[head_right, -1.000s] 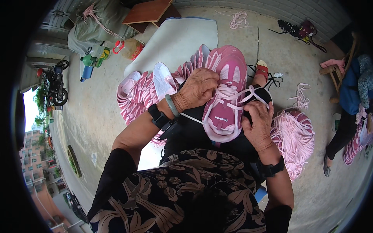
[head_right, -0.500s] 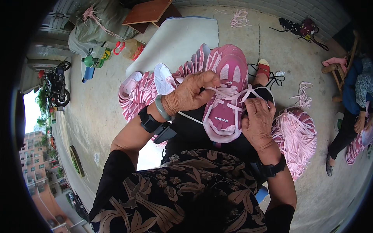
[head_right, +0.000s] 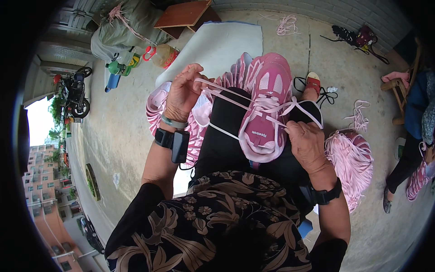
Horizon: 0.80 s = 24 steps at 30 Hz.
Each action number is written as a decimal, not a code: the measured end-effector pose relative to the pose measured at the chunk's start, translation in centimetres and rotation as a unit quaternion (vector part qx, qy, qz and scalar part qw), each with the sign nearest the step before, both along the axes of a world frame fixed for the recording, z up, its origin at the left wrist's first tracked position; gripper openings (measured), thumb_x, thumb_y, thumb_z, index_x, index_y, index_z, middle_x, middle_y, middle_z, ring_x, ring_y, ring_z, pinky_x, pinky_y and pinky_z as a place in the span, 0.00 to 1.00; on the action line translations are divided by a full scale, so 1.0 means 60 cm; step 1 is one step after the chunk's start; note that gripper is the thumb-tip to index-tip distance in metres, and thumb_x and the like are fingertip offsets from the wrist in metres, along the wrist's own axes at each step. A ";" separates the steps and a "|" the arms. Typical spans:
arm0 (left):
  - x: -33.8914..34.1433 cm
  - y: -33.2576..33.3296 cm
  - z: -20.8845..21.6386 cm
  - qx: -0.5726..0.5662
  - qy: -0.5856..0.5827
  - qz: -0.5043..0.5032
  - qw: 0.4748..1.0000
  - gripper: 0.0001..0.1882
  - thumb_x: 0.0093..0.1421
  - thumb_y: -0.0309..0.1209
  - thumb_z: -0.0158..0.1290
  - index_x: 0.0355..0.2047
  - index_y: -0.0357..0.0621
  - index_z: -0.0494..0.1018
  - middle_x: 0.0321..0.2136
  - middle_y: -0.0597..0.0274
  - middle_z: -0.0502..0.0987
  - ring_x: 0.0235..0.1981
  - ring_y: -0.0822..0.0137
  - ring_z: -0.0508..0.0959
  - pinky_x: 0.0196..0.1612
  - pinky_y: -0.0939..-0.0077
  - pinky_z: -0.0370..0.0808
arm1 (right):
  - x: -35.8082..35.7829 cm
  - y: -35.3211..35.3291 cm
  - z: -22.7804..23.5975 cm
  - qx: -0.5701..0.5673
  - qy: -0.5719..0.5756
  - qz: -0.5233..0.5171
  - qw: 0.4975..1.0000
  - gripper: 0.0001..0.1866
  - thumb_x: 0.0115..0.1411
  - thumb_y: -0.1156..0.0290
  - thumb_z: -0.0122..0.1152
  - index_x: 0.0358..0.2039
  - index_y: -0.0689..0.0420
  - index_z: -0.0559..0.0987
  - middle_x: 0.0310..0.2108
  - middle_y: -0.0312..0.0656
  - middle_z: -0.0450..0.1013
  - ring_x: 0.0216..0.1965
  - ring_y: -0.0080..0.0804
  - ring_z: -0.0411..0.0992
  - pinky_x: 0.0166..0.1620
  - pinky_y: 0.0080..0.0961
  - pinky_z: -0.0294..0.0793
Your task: The person threads pink shoelaces through the eyelets of a pink Reebok sneaker, pulling the laces tight and tying a knot. They repeat this process on a second shoe, handling the laces and shoes by hand.
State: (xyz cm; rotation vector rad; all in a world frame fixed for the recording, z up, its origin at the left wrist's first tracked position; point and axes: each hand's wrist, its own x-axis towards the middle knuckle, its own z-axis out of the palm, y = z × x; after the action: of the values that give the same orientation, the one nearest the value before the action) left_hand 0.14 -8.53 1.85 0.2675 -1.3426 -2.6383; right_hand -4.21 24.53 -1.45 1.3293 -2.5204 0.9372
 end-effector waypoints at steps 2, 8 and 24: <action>0.003 0.004 -0.009 0.013 -0.009 -0.001 1.000 0.09 0.60 0.30 0.46 0.34 0.35 0.69 0.21 0.65 0.71 0.19 0.73 0.69 0.36 0.73 0.72 | -0.002 0.029 0.006 0.055 0.062 -0.017 0.996 0.05 0.50 0.75 0.56 0.29 0.59 0.72 0.19 0.42 0.68 0.21 0.41 0.68 0.30 0.33 0.66; 0.003 0.093 -0.016 -0.134 -0.097 -0.080 0.983 0.15 0.62 0.39 0.45 0.35 0.38 0.69 0.19 0.66 0.71 0.27 0.71 0.72 0.42 0.76 0.68 | 0.012 0.240 0.003 0.050 0.195 -0.182 0.963 0.09 0.54 0.79 0.52 0.37 0.63 0.73 0.24 0.46 0.71 0.23 0.39 0.67 0.32 0.30 0.67; 0.002 0.222 -0.012 -0.693 0.160 -0.004 0.703 0.08 0.48 0.29 0.55 0.29 0.42 0.77 0.35 0.60 0.74 0.40 0.55 0.71 0.44 0.62 0.64 | 0.042 0.051 0.034 -0.078 -0.190 -0.070 0.976 0.32 0.43 0.69 0.62 0.50 0.65 0.65 0.44 0.51 0.68 0.45 0.45 0.68 0.50 0.32 0.66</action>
State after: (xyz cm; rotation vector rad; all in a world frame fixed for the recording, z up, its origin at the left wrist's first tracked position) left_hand 0.26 4.78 1.11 -0.3896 -2.5755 -0.9117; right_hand -1.69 27.58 0.58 0.9899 -2.6928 1.4404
